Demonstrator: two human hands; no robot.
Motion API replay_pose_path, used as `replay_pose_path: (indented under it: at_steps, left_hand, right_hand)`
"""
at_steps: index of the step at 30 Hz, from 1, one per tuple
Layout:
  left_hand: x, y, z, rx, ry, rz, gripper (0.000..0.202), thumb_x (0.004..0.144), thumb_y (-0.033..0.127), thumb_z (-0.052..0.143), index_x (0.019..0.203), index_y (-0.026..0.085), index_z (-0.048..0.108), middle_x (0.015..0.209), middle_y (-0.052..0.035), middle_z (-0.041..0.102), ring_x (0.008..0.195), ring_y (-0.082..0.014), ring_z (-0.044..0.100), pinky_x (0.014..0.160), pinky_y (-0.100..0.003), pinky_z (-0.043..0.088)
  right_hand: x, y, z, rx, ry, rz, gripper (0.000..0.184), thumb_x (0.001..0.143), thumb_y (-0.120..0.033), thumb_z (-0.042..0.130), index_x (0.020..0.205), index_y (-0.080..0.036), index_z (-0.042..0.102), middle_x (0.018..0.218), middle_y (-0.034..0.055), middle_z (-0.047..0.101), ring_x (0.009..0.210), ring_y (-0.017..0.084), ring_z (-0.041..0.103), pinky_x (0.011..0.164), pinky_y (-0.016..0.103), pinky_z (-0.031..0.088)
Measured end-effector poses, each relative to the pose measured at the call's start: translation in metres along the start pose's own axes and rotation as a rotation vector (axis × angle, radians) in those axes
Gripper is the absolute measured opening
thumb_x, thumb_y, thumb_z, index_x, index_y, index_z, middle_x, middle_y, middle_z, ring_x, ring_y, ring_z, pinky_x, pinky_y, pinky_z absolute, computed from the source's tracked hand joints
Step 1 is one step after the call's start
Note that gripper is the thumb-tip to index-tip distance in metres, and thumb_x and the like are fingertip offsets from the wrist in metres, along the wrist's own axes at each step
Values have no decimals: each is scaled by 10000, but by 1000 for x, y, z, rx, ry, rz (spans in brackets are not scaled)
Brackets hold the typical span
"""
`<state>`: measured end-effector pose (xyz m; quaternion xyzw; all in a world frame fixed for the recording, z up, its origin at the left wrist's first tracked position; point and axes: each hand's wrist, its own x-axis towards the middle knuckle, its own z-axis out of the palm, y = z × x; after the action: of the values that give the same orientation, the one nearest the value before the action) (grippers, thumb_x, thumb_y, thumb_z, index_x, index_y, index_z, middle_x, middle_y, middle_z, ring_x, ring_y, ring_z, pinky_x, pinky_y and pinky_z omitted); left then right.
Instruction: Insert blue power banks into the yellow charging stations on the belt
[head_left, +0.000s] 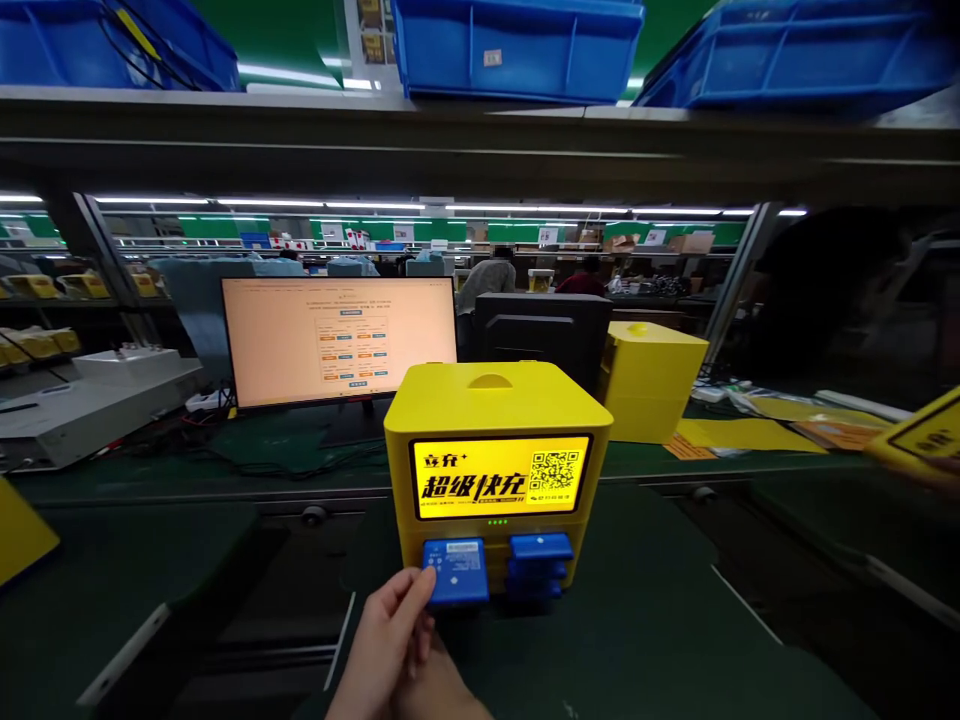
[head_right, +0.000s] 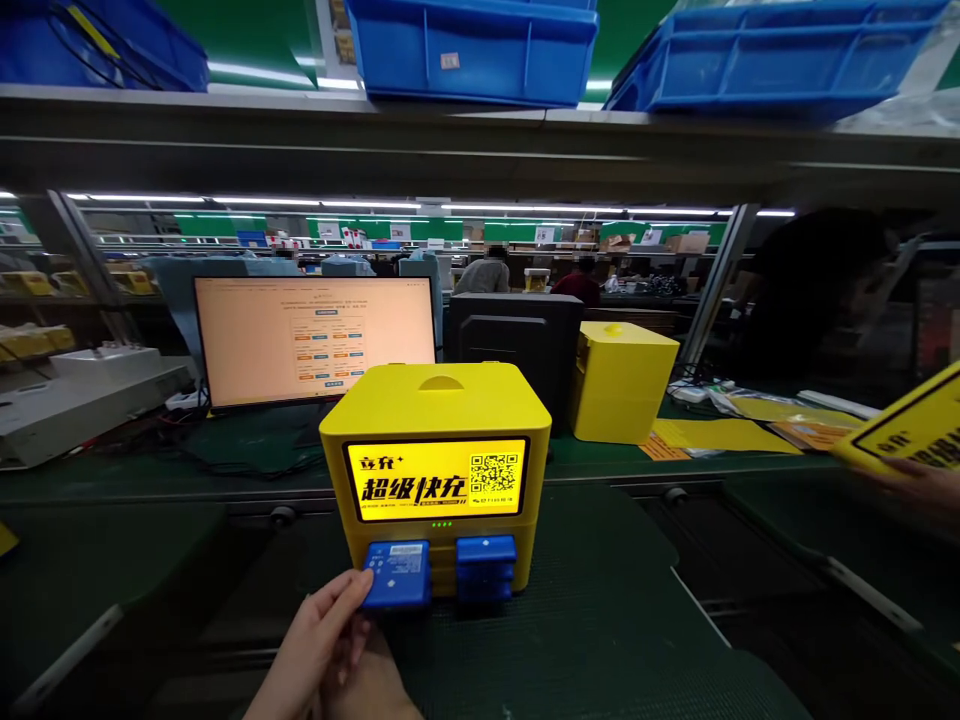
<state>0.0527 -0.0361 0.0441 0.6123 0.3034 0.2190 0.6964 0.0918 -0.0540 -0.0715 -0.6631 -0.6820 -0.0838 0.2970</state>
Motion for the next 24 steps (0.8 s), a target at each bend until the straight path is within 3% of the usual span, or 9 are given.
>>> replay_pose_path:
  at_steps: [1, 3, 5, 6, 9, 12, 15, 21, 24]
  left_hand:
    - [-1, 1, -1, 49, 42, 32, 546, 624, 684, 629, 778, 165, 564, 531, 21, 544, 413, -91, 455, 371, -159, 330]
    - [-1, 6, -2, 115, 143, 81, 625, 565, 685, 660, 907, 163, 617, 788, -40, 656, 725, -173, 601, 601, -203, 491]
    - [-1, 10, -3, 129, 188, 84, 703, 509, 697, 676, 958, 157, 641, 1015, -76, 650, 1034, -247, 549, 850, -257, 476]
    - [-1, 12, -3, 130, 173, 73, 718, 508, 704, 671, 970, 155, 645, 1039, -83, 645, 1070, -267, 532, 871, -279, 472]
    - [0, 11, -3, 131, 93, 38, 739, 561, 714, 640, 1017, 133, 625, 903, -96, 667, 801, -255, 614, 584, -278, 510]
    - [0, 6, -2, 110, 59, 11, 816, 565, 740, 625, 1058, 92, 579, 725, -78, 647, 492, -154, 520, 365, -209, 349]
    - [0, 3, -2, 79, 53, 13, 822, 564, 738, 634, 1054, 81, 565, 668, -59, 619, 473, -133, 484, 352, -189, 324]
    - [1, 7, 0, 70, 61, -7, 843, 524, 745, 654, 1037, 82, 565, 684, -64, 603, 600, -193, 553, 338, -182, 331]
    - [1, 8, -2, 66, 51, -11, 807, 529, 742, 654, 1013, 102, 577, 691, -54, 596, 572, -172, 533, 337, -177, 315]
  right_hand:
    - [0, -1, -3, -6, -10, -5, 546, 815, -249, 525, 1325, -112, 387, 1160, 152, 600, 1025, 310, 568, 880, 467, 486]
    - [1, -2, -11, -22, -43, -16, 547, 846, -233, 499, 1355, -106, 345, 1254, 149, 539, 1116, 296, 517, 978, 474, 415]
    - [3, -4, -21, -34, -100, -26, 508, 873, -214, 467, 1354, -100, 350, 1293, 138, 507, 1180, 278, 468, 1028, 446, 369]
    - [4, -4, -25, -39, -132, -27, 498, 880, -213, 461, 1351, -91, 356, 1299, 141, 500, 1197, 280, 452, 1032, 437, 366]
    - [6, -5, -32, -45, -192, -13, 535, 873, -233, 486, 1360, -70, 338, 1281, 167, 508, 1185, 310, 460, 997, 451, 406]
    - [5, -4, -31, -44, -203, -13, 542, 861, -226, 498, 1362, -89, 341, 1245, 164, 539, 1135, 326, 501, 966, 490, 426]
    - [2, -3, -28, -40, -204, -8, 529, 867, -225, 481, 1356, -74, 346, 1237, 175, 542, 1139, 338, 494, 966, 508, 418]
    - [1, -3, -30, -29, -220, 13, 602, 856, -216, 486, 1394, -70, 260, 1271, 170, 515, 1149, 324, 487, 976, 489, 413]
    - [2, -3, -33, -30, -234, 20, 564, 872, -258, 477, 1376, -68, 311, 1264, 181, 518, 1148, 335, 488, 968, 494, 417]
